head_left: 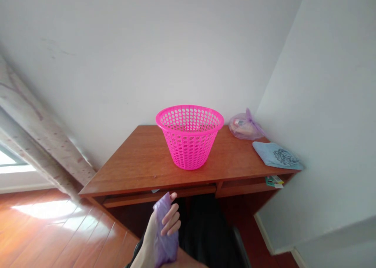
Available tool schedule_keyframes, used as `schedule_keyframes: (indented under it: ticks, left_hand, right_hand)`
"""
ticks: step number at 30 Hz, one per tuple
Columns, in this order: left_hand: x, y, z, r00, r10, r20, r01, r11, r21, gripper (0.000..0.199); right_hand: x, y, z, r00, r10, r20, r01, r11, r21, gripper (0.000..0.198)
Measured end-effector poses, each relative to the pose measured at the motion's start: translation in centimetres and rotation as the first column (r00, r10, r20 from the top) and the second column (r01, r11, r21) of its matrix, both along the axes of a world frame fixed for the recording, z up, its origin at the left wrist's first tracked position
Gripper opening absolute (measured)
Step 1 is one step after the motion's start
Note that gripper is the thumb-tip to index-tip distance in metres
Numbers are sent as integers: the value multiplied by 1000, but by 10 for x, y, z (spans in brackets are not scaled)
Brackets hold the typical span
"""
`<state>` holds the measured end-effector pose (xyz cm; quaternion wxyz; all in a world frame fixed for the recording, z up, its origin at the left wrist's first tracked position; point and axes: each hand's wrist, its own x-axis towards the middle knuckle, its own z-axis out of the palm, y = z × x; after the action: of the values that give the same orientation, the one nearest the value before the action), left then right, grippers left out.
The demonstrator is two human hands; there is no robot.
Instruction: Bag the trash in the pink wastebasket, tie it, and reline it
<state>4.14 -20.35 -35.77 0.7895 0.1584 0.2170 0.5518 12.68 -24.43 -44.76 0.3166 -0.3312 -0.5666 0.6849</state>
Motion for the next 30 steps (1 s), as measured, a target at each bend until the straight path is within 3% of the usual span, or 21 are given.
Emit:
schedule_keyframes:
  ticks: [3,5,9,11,13,16,19,22,25,27,28,30]
  left_hand:
    - [-25,1,-3,989,143,37,-145,988,44,30]
    - [-43,10,-6,984,175,-19,-174,984,42,29]
    - [-67,27,-17,957,69,-281,-104,988,-112,28]
    - [-74,26,-22,920,59,-388,-137,975,-174,21]
    - [-80,19,-24,891,64,-450,-150,976,-158,17]
    - [-86,4,-24,868,99,-486,-154,985,-73,44]
    - [-87,-2,-20,861,107,-497,-133,991,-18,29]
    - [-88,2,-19,845,-8,-535,-8,1000,-28,24]
    - [-97,7,-27,850,-115,-514,83,993,-84,36]
    - [-108,9,-38,873,-119,-474,72,991,-115,42]
    - [-114,10,-44,883,-100,-458,44,990,-132,44]
    - [-126,13,-55,896,-37,-443,-43,984,-170,47]
  right_hand:
    - [-3,-1,1,997,-81,-19,74,967,-243,27]
    - [10,7,9,969,-241,-59,215,934,-284,29]
    - [45,26,32,951,-293,-102,269,942,-202,52]
    - [64,34,45,948,-315,-52,309,947,-88,59]
    - [82,40,59,939,-345,-7,345,938,35,52]
    - [109,46,77,955,-296,31,294,955,50,36]
    - [131,50,89,964,-265,14,265,964,22,28]
    - [151,55,91,965,-258,46,253,963,91,21]
    - [185,62,87,942,-322,99,310,943,118,21]
    - [222,70,82,880,-470,67,463,881,92,22]
    - [245,76,80,823,-568,34,565,822,68,24]
    - [298,93,79,623,-778,-76,780,626,-13,32]
